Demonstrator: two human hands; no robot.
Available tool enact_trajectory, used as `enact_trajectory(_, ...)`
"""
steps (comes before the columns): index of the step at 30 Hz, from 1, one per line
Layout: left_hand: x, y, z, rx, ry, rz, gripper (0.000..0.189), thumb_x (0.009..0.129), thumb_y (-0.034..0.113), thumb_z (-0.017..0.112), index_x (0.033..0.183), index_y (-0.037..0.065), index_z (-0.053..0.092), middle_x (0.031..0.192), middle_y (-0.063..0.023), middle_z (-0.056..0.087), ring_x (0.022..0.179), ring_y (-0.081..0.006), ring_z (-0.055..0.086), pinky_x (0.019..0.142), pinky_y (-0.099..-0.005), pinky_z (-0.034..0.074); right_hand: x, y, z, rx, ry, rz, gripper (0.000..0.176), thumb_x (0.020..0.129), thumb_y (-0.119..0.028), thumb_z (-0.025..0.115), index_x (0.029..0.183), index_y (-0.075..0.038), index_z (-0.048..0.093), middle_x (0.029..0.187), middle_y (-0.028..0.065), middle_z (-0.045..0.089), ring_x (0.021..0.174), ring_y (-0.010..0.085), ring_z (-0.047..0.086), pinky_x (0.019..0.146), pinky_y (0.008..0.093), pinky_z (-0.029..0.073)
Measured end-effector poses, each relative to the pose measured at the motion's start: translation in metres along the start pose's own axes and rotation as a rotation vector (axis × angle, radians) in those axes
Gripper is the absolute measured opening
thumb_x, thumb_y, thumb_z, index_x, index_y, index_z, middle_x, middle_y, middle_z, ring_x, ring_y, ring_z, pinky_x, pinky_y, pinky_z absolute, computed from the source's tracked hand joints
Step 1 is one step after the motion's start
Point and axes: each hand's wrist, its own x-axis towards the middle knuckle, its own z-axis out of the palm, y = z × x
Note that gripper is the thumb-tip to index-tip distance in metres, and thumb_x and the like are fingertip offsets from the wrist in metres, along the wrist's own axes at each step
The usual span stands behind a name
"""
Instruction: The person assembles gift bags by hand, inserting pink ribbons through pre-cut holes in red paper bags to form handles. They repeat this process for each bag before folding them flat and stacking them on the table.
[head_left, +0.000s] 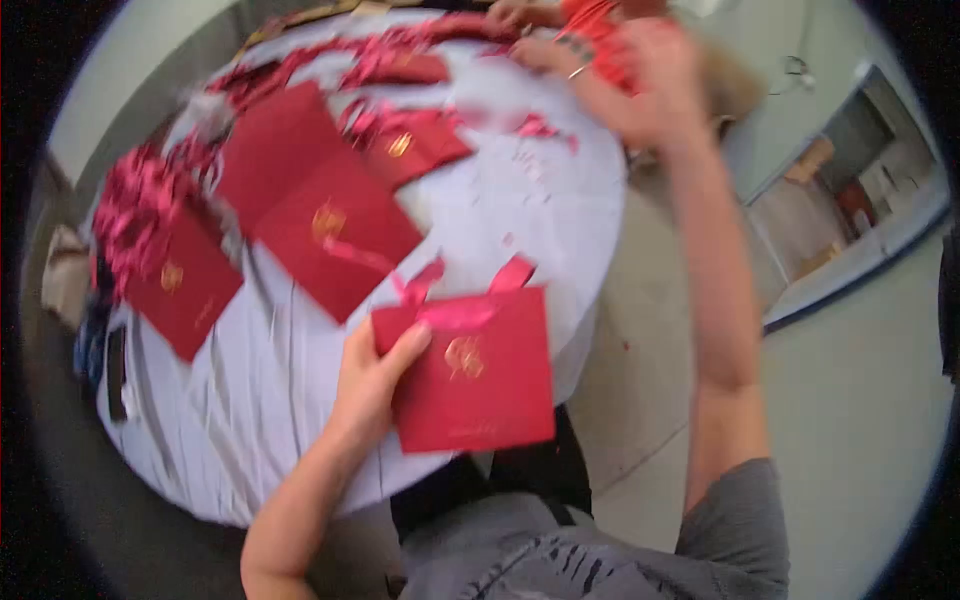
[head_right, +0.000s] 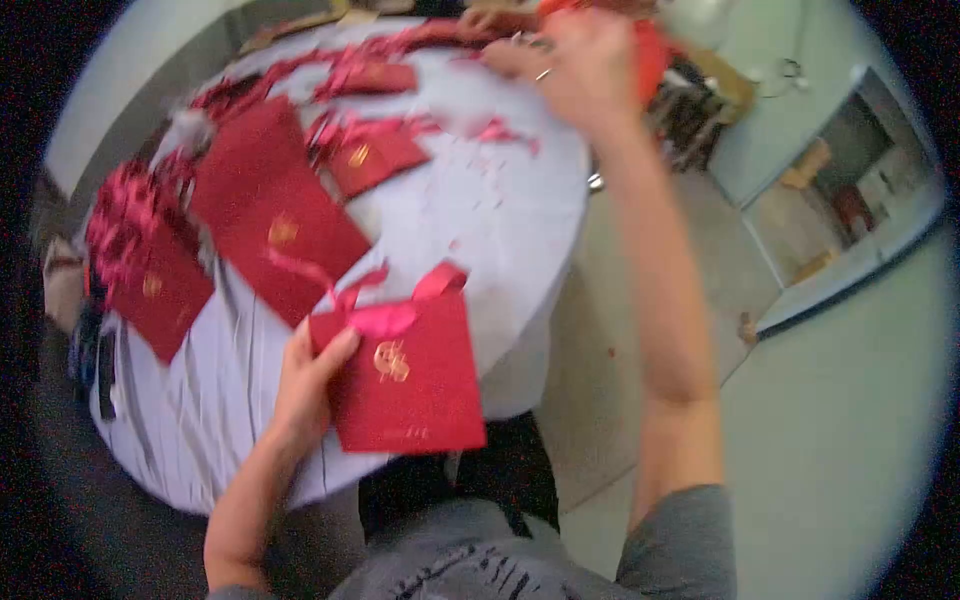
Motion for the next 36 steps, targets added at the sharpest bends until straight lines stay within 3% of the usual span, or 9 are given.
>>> enact_trajectory(3,-0.002,0.004,-0.003,-0.107,-0.018,-0.002,0.025,0.086,0.013,0.066,0.105,0.000,0.056,0.096,-0.0070,0.065,0.084,-0.0116,0.061,0.076,-0.0267,0.050,-0.018,-0.015,-0.013,-0.031,-0.041,-0.051,0.033,0.092,-0.032,0.054,0.094,0.000,0.064,0.086,0.0049,0.065,0.079,0.0120,0.063,0.069,0.0255,0.050)
enact_trajectory(5,0.000,0.004,-0.005,-0.155,-0.034,0.028,0.025,0.086,0.012,0.066,0.105,0.000,0.056,0.097,-0.0074,0.065,0.085,-0.0119,0.062,0.077,-0.0269,0.051,-0.050,-0.041,-0.013,-0.358,-0.554,0.161,0.050,0.096,-0.042,0.043,0.085,0.000,0.067,0.077,0.0055,0.066,0.075,0.0117,0.063,0.065,0.0234,0.049)
enact_trajectory(9,0.001,0.007,-0.005,-0.208,-0.034,0.053,0.029,0.086,0.012,0.066,0.110,0.001,0.056,0.099,-0.0069,0.066,0.087,-0.0112,0.062,0.078,-0.0270,0.051,-0.118,-0.029,0.013,-0.004,-1.104,0.548,0.077,0.093,-0.063,0.028,0.084,0.002,0.068,0.077,0.0083,0.066,0.070,0.0116,0.061,0.065,0.0266,0.048)
enact_trajectory(13,0.002,0.005,-0.007,-0.163,-0.067,0.026,0.030,0.086,0.015,0.066,0.111,0.001,0.059,0.099,-0.0069,0.066,0.088,-0.0112,0.061,0.079,-0.0275,0.050,-0.144,-0.036,0.042,0.203,-0.977,0.758,0.069,0.096,-0.056,0.028,0.095,0.002,0.065,0.096,0.0066,0.065,0.088,0.0111,0.059,0.080,0.0261,0.045)
enact_trajectory(16,0.000,0.005,-0.007,-0.166,-0.041,0.014,0.029,0.086,0.017,0.067,0.107,-0.001,0.060,0.097,-0.0078,0.066,0.086,-0.0121,0.062,0.077,-0.0275,0.051,-0.150,-0.038,0.059,0.511,-0.954,0.662,0.051,0.097,-0.044,0.042,0.102,0.001,0.066,0.098,0.0078,0.067,0.090,0.0148,0.061,0.085,0.0297,0.046)
enact_trajectory(20,0.000,0.007,-0.005,-0.102,-0.011,0.032,0.027,0.087,0.016,0.065,0.105,-0.003,0.061,0.096,-0.0072,0.066,0.085,-0.0116,0.061,0.076,-0.0276,0.050,-0.147,-0.034,0.062,0.707,-0.890,0.577,0.035,0.097,-0.027,0.048,0.084,0.001,0.063,0.094,0.0109,0.067,0.087,0.0140,0.062,0.080,0.0284,0.049)
enact_trajectory(25,-0.001,0.006,-0.008,-0.049,-0.118,0.065,0.030,0.088,0.021,0.065,0.105,-0.003,0.060,0.096,-0.0059,0.065,0.085,-0.0114,0.060,0.078,-0.0270,0.049,-0.170,-0.038,0.081,0.133,-0.438,0.264,0.036,0.096,-0.022,0.051,0.070,0.002,0.057,0.059,0.0039,0.058,0.055,0.0078,0.044,0.050,0.0308,0.036)
enact_trajectory(33,0.008,0.020,-0.021,-0.238,-0.183,0.166,0.027,0.096,0.024,0.050,0.118,0.008,0.048,0.121,-0.0135,0.058,0.110,-0.0252,0.057,0.092,-0.0391,0.047,-0.179,-0.039,0.079,-0.108,-0.434,-0.015,0.034,0.092,-0.019,0.056,0.069,0.005,0.050,0.056,0.0207,0.045,0.048,0.0162,0.038,0.047,0.0373,0.032)
enact_trajectory(36,0.015,0.021,-0.029,-0.256,-0.181,0.267,0.016,0.098,0.022,0.046,0.106,0.009,0.049,0.108,-0.0170,0.063,0.100,-0.0264,0.063,0.084,-0.0370,0.050,-0.186,-0.038,0.083,-0.074,-0.481,0.010,0.030,0.093,-0.016,0.056,0.071,0.004,0.051,0.056,0.0039,0.041,0.057,0.0060,0.036,0.049,0.0298,0.032)
